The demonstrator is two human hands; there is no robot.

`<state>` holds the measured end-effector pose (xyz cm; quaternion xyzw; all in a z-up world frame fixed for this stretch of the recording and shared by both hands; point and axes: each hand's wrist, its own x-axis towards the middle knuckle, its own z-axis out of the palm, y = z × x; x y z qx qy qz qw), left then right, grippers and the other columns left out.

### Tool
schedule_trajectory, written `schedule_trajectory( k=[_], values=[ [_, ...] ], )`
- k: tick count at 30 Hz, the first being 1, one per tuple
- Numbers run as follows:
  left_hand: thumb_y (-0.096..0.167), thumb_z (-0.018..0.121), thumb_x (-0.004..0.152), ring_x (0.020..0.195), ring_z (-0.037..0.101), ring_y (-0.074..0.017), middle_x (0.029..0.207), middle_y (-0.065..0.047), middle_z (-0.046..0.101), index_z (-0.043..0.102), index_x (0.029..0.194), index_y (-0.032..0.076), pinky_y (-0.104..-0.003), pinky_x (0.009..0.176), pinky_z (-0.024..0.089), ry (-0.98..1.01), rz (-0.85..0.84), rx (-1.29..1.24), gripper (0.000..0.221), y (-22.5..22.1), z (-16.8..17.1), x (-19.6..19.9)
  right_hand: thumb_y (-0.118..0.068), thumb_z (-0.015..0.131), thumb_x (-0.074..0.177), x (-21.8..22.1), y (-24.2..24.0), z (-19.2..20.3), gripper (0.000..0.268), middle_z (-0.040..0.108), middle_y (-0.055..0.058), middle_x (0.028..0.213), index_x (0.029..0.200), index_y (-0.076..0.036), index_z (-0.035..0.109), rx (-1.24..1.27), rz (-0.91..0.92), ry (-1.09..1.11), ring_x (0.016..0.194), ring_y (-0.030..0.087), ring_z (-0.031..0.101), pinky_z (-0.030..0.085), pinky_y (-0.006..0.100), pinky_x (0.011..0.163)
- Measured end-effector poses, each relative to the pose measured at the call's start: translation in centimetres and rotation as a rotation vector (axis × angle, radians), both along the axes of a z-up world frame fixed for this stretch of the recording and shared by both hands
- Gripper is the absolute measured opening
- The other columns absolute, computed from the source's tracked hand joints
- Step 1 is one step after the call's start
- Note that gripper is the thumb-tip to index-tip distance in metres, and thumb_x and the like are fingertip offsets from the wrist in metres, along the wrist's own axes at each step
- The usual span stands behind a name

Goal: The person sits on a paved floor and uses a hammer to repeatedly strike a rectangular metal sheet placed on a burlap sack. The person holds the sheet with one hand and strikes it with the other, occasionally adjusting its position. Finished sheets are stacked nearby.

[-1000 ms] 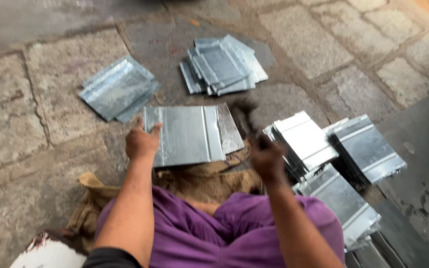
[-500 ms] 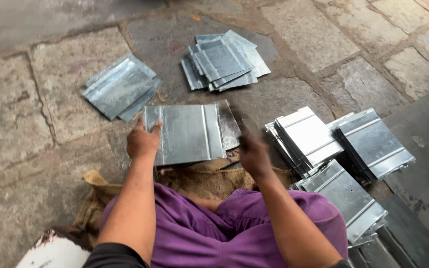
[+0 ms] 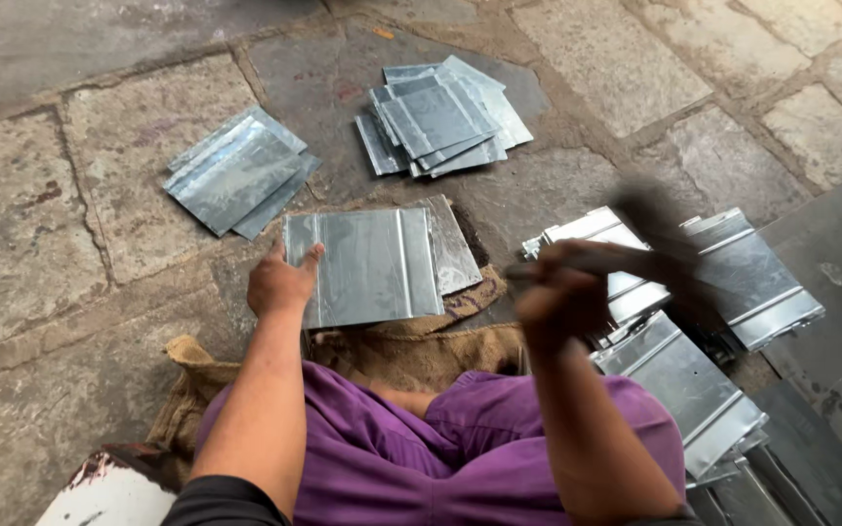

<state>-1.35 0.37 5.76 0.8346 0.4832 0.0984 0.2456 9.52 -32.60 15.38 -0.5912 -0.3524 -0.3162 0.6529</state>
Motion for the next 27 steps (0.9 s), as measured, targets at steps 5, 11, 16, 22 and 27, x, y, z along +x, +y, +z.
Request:
schedule_trajectory(
  k=[5,11,16,22,27],
  values=[
    [0.079,0.071,0.075,0.118,0.066,-0.0378,0.131,-0.018,0.068,0.059,0.146,0.022,-0.050,0.094,0.055,0.001,0.040,-0.032,0.092,-0.5,0.9,-0.4,-0.017,0.066,0.102,1.0,2.8,-5.1,0.017,0.065,0.010,0.077,0.110,-0.004,0.072,-0.621,-0.199,0.221,0.061,0.012,0.059,0.047,0.028,0.056],
    [0.077,0.070,0.079,0.115,0.070,-0.0347,0.130,-0.019,0.069,0.059,0.145,0.011,-0.047,0.091,0.059,-0.012,0.020,-0.099,0.094,0.3,0.3,-0.5,-0.018,0.057,0.109,2.7,-0.9,-1.1,0.022,0.069,0.003,0.079,0.108,0.001,0.069,-0.094,0.133,0.611,0.053,0.007,0.055,0.046,0.025,0.044],
    [0.070,0.075,0.075,0.106,0.076,-0.0326,0.132,-0.023,0.066,0.050,0.151,0.007,-0.044,0.093,0.060,-0.090,0.046,-0.234,0.102,0.2,-0.6,0.0,-0.021,0.057,0.115,2.7,-2.0,-1.7,0.024,0.061,0.004,0.079,0.120,0.002,0.064,-0.032,-0.003,0.103,0.066,0.009,0.053,0.042,0.025,0.057],
    [0.071,0.081,0.073,0.120,0.064,-0.0386,0.134,-0.026,0.062,0.053,0.147,0.003,-0.046,0.094,0.057,-0.143,0.007,-0.092,0.104,-0.4,-0.4,-0.3,-0.016,0.052,0.114,2.5,2.3,-8.7,0.019,0.067,0.006,0.082,0.108,-0.004,0.066,-0.756,0.014,0.252,0.067,0.009,0.061,0.054,0.025,0.055],
    [0.069,0.080,0.074,0.120,0.067,-0.0372,0.134,-0.025,0.065,0.054,0.148,0.005,-0.046,0.097,0.057,-0.152,0.023,-0.146,0.101,-0.4,0.1,-0.4,-0.018,0.062,0.103,1.2,1.3,-3.8,0.032,0.070,0.008,0.074,0.132,-0.007,0.066,-0.776,-0.127,0.561,0.051,0.012,0.059,0.046,0.030,0.043]
  ],
)
